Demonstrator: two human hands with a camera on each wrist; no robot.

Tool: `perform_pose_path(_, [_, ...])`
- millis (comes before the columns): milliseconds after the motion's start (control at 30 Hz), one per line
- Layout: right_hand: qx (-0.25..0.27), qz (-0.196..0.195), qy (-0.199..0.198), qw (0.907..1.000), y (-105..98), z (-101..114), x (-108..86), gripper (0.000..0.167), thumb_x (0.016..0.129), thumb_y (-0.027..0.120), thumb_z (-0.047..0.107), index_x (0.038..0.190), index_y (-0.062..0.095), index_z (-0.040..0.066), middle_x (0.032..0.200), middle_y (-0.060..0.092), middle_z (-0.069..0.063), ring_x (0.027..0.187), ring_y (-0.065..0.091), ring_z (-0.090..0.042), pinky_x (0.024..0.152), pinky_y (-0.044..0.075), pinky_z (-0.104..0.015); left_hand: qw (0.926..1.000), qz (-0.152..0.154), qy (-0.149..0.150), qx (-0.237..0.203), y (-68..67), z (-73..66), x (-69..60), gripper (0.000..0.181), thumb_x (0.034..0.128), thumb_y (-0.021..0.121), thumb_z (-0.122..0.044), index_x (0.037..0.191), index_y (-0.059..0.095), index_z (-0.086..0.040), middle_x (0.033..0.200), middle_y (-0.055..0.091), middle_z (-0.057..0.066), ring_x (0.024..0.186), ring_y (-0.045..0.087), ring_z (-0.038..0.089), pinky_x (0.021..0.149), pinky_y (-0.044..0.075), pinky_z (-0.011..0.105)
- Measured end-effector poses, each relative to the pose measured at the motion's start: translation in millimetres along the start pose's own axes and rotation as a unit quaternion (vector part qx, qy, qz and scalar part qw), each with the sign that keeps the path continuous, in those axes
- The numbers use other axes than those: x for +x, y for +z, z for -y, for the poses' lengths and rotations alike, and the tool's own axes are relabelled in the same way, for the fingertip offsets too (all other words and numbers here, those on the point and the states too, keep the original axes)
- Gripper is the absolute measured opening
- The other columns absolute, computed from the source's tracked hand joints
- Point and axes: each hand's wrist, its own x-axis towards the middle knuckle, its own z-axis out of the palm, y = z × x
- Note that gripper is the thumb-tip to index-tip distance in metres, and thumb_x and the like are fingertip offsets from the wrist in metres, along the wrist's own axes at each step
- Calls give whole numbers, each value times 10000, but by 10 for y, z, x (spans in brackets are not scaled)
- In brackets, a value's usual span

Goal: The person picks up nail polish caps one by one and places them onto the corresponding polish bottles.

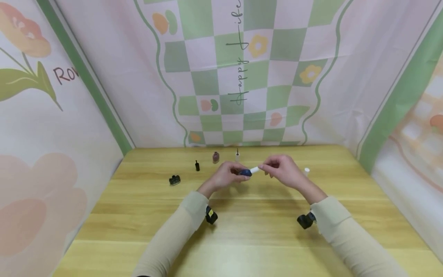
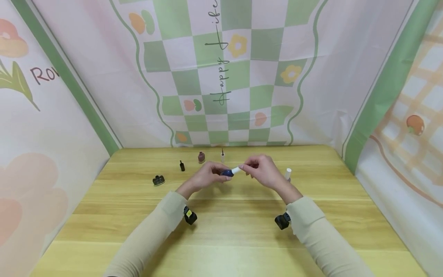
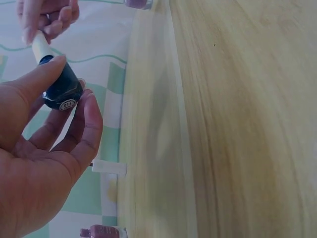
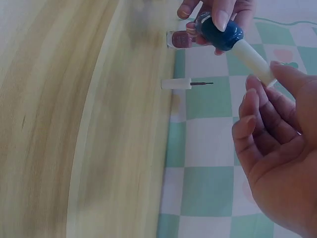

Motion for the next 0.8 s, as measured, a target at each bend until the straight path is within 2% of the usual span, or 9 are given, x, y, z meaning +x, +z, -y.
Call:
perform_pose_path(233, [-495,-119,-95,9987,27,-8,6,408,1039,592,439,751,679,163,644,601,-80,508,454,-169,467,408,-286,9999,123,49,3,-3,-20,-18,197,928,781,-181,1124,784,-155,1027,703,-4,826,630,142,804,598,453])
perform_pose_path(300, [-534,-174,-129,9983,23,-11,6,415,1044,574,454,778,694,160,637,595,-50,507,459,-173,474,415,-296,9998,166,79,0,0,-22,-24,196,931,776,-176,1125,782,-144,1022,708,-1,819,626,138,800,594,454])
perform_pose_path(400, [-530,-204,-242,9981,7,-17,3,348,1038,600,424,916,741,130,692,636,-17,566,535,-185,505,462,-303,9997,199,109,29,1,-15,-27,199,934,773,-174,1129,779,-136,1017,710,0,815,622,130,798,591,451])
perform_pose_path(500, [-528,-48,-478,9974,-14,-13,1,255,1007,677,334,1098,733,103,802,693,11,668,624,-195,554,519,-298,9998,190,98,24,0,-5,-24,199,934,774,-175,1129,779,-139,1013,710,0,812,622,129,792,591,442])
perform_pose_path(567, [-542,125,-672,9962,-26,-2,1,249,984,715,267,1160,711,91,863,713,9,715,652,-189,586,544,-292,9998,173,65,11,-4,-2,-23,198,930,778,-178,1125,780,-147,1008,710,-1,810,623,131,787,592,439])
perform_pose_path(667, [-564,294,-844,9944,-34,14,2,222,968,734,209,1155,711,91,882,714,5,712,645,-166,594,547,-286,9999,161,35,-18,-13,1,-24,194,928,781,-181,1120,781,-155,1001,714,0,808,626,138,779,590,436])
perform_pose_path(800, [-594,346,-810,9943,-26,27,7,106,975,721,179,1048,741,106,828,698,19,685,606,-160,587,526,-281,9999,140,73,19,-23,6,-28,187,926,783,-178,1112,780,-158,997,718,-4,813,631,142,770,591,416])
